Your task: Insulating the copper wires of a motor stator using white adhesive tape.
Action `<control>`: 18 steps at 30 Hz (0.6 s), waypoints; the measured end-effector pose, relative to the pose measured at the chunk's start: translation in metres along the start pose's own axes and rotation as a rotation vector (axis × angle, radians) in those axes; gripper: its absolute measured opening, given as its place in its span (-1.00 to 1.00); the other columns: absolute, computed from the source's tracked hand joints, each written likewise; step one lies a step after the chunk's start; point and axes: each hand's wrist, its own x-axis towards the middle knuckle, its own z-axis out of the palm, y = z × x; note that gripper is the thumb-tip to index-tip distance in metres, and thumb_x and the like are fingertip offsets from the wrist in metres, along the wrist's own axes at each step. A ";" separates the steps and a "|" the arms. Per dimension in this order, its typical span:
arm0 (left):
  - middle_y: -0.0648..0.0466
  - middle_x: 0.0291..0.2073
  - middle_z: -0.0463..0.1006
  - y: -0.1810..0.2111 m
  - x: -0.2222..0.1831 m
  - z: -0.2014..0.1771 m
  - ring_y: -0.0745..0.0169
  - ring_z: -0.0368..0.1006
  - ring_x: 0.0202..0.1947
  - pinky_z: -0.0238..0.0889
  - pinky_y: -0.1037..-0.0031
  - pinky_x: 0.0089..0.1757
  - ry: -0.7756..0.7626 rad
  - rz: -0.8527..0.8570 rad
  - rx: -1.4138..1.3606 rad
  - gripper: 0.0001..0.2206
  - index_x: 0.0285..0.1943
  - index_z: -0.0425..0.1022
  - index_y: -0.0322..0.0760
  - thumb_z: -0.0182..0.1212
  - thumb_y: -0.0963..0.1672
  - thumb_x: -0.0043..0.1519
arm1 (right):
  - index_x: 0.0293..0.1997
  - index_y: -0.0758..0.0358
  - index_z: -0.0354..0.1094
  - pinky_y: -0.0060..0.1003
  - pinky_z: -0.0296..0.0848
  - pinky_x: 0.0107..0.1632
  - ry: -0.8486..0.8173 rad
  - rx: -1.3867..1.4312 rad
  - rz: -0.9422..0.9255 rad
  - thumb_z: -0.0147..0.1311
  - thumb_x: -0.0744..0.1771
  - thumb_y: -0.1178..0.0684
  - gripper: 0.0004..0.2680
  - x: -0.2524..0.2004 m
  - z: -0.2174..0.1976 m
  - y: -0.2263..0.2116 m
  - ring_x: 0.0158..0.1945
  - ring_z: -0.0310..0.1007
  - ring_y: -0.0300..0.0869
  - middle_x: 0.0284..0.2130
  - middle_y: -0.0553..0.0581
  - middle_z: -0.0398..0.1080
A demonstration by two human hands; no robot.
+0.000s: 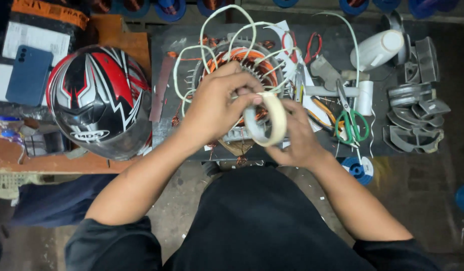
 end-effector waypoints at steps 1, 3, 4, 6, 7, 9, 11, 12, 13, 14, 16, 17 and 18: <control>-0.05 -0.50 0.40 0.003 0.002 0.000 -0.10 0.43 -0.46 0.31 0.21 -0.33 -0.008 0.006 0.001 -0.93 -0.26 0.61 -0.30 0.37 -0.23 0.12 | 0.11 0.52 0.25 0.19 0.40 0.13 0.009 -0.006 0.002 0.33 0.19 0.08 -0.54 0.008 -0.007 -0.003 0.13 0.32 0.30 -0.03 0.41 0.38; -0.04 -0.44 0.46 0.009 0.001 -0.003 0.01 0.47 -0.40 0.33 0.27 -0.33 -0.039 -0.004 0.018 -0.94 -0.23 0.57 -0.33 0.32 -0.25 0.16 | 0.19 0.49 0.24 0.12 0.23 0.30 -0.173 0.095 0.164 0.38 0.17 -0.14 -0.40 0.024 -0.019 -0.010 0.27 0.23 0.25 0.05 0.38 0.32; -0.04 -0.44 0.46 0.011 0.001 -0.004 0.01 0.47 -0.40 0.33 0.27 -0.33 -0.039 -0.002 0.020 -0.94 -0.23 0.57 -0.33 0.32 -0.25 0.16 | 0.19 0.49 0.24 0.12 0.23 0.30 -0.172 0.094 0.162 0.38 0.17 -0.14 -0.40 0.029 -0.030 -0.013 0.27 0.23 0.25 0.05 0.38 0.32; -0.01 -0.46 0.48 0.013 -0.002 -0.005 0.03 0.48 -0.41 0.33 0.28 -0.35 -0.052 -0.001 0.074 -0.95 -0.24 0.55 -0.28 0.29 -0.24 0.18 | 0.21 0.42 0.25 0.13 0.25 0.28 -0.363 0.210 0.304 0.43 0.08 -0.26 -0.30 0.038 -0.051 -0.020 0.25 0.27 0.24 0.12 0.34 0.29; -0.01 -0.46 0.48 0.013 -0.004 -0.003 0.03 0.48 -0.41 0.33 0.28 -0.35 -0.051 -0.004 0.072 -0.95 -0.24 0.55 -0.28 0.29 -0.24 0.18 | 0.21 0.42 0.25 0.13 0.25 0.28 -0.366 0.212 0.306 0.43 0.08 -0.26 -0.30 0.051 -0.068 -0.024 0.25 0.27 0.24 0.12 0.34 0.29; 0.06 -0.31 0.48 0.012 -0.010 -0.001 0.12 0.43 -0.30 0.23 0.37 -0.28 -0.035 0.065 0.147 -0.95 -0.22 0.46 -0.32 0.24 -0.22 0.25 | 0.37 0.35 0.01 0.06 0.09 0.40 -0.666 0.185 0.266 0.24 0.20 -0.18 -0.33 0.081 -0.101 -0.031 0.38 0.13 0.12 0.29 0.33 0.15; 0.05 -0.30 0.47 0.009 -0.016 0.002 0.11 0.43 -0.29 0.24 0.37 -0.29 -0.027 0.082 0.172 -0.95 -0.19 0.47 -0.33 0.23 -0.20 0.26 | 0.43 0.29 -0.11 0.06 0.02 0.39 -0.830 0.184 0.279 0.29 0.17 -0.12 -0.27 0.102 -0.122 -0.028 0.44 0.00 0.13 0.36 0.32 0.03; 0.04 -0.29 0.47 0.008 -0.017 0.004 0.10 0.42 -0.28 0.26 0.36 -0.29 -0.022 0.106 0.197 -0.93 -0.16 0.47 -0.34 0.22 -0.19 0.28 | 0.48 0.24 -0.22 0.06 -0.04 0.39 -0.989 0.175 0.291 0.33 0.15 -0.05 -0.20 0.115 -0.133 -0.027 0.49 -0.14 0.13 0.44 0.32 -0.08; 0.04 -0.29 0.47 0.007 -0.017 0.004 0.10 0.42 -0.28 0.26 0.36 -0.29 -0.015 0.107 0.197 -0.93 -0.16 0.47 -0.34 0.22 -0.19 0.28 | 0.48 0.24 -0.22 0.06 -0.04 0.39 -0.993 0.171 0.287 0.33 0.15 -0.05 -0.20 0.125 -0.126 -0.026 0.49 -0.14 0.13 0.44 0.32 -0.08; 0.06 -0.29 0.46 0.005 -0.019 0.004 0.10 0.42 -0.31 0.26 0.35 -0.34 0.001 0.119 0.231 -0.92 -0.16 0.47 -0.32 0.24 -0.18 0.29 | 0.35 0.29 0.02 -0.05 0.17 0.23 -0.835 0.085 0.287 0.17 0.25 -0.03 -0.45 0.134 -0.119 -0.025 0.27 0.14 0.03 0.26 0.26 0.16; 0.08 -0.29 0.46 0.005 -0.022 0.005 0.10 0.43 -0.34 0.26 0.33 -0.38 0.019 0.127 0.262 -0.91 -0.16 0.47 -0.31 0.25 -0.17 0.29 | 0.22 0.34 0.26 -0.16 0.38 0.07 -0.682 0.002 0.286 0.01 0.35 0.00 -0.67 0.152 -0.098 -0.016 0.05 0.42 -0.07 0.08 0.20 0.41; 0.07 -0.28 0.43 0.005 -0.024 0.005 0.05 0.42 -0.34 0.25 0.29 -0.39 0.027 0.148 0.304 -0.90 -0.15 0.43 -0.29 0.23 -0.15 0.31 | 0.20 0.24 0.26 -0.10 0.32 0.07 -0.825 -0.030 0.317 -0.07 0.37 -0.05 -0.69 0.161 -0.085 -0.009 0.07 0.39 -0.04 0.02 0.12 0.45; 0.06 -0.28 0.41 0.006 -0.024 0.005 0.00 0.41 -0.35 0.23 0.25 -0.39 0.034 0.172 0.344 -0.88 -0.14 0.40 -0.28 0.21 -0.13 0.33 | 0.19 0.14 0.26 -0.04 0.25 0.08 -0.965 -0.065 0.349 -0.14 0.39 -0.11 -0.71 0.170 -0.071 -0.001 0.09 0.36 -0.02 -0.04 0.04 0.48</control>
